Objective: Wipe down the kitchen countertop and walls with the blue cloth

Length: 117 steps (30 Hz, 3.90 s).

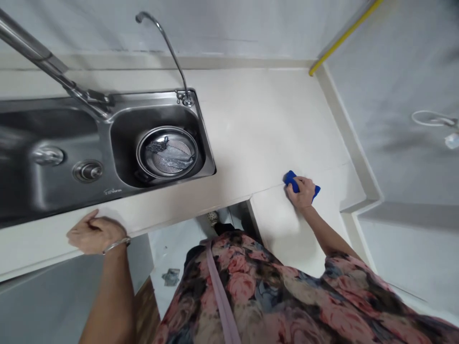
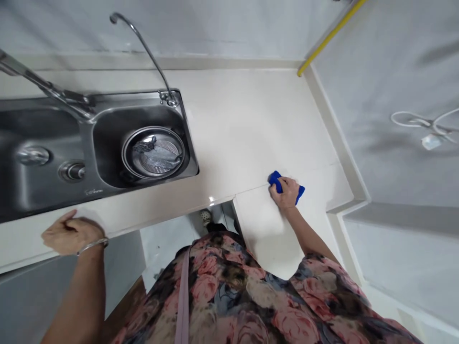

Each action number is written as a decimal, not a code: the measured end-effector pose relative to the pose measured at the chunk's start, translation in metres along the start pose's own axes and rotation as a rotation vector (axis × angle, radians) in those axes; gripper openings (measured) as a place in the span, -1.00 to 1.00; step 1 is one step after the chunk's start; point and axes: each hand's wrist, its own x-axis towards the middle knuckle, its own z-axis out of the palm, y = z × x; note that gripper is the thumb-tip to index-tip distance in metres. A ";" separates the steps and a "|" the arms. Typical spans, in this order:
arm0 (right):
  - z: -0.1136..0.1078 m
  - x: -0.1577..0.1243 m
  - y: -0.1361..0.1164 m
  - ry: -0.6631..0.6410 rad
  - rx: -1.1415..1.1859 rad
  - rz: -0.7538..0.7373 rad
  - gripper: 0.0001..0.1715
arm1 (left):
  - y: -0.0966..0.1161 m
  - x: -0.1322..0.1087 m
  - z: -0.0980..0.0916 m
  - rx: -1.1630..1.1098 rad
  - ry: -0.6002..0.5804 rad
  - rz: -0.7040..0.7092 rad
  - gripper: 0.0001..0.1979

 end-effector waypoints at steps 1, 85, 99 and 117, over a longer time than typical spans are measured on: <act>0.000 -0.009 -0.013 -0.018 0.006 -0.026 -0.62 | 0.003 -0.001 0.002 0.007 0.065 -0.048 -0.48; 0.053 -0.015 -0.334 -0.466 0.232 -1.008 -0.38 | -0.020 -0.011 -0.011 -0.128 0.131 0.266 -0.66; 0.028 0.020 -0.157 -0.473 0.024 -0.992 -0.15 | -0.026 -0.016 -0.009 -0.143 0.079 0.224 -0.67; 0.100 -0.016 -0.518 -0.636 0.196 -1.205 -0.20 | -0.093 -0.041 -0.034 -0.980 -0.020 -0.041 -0.56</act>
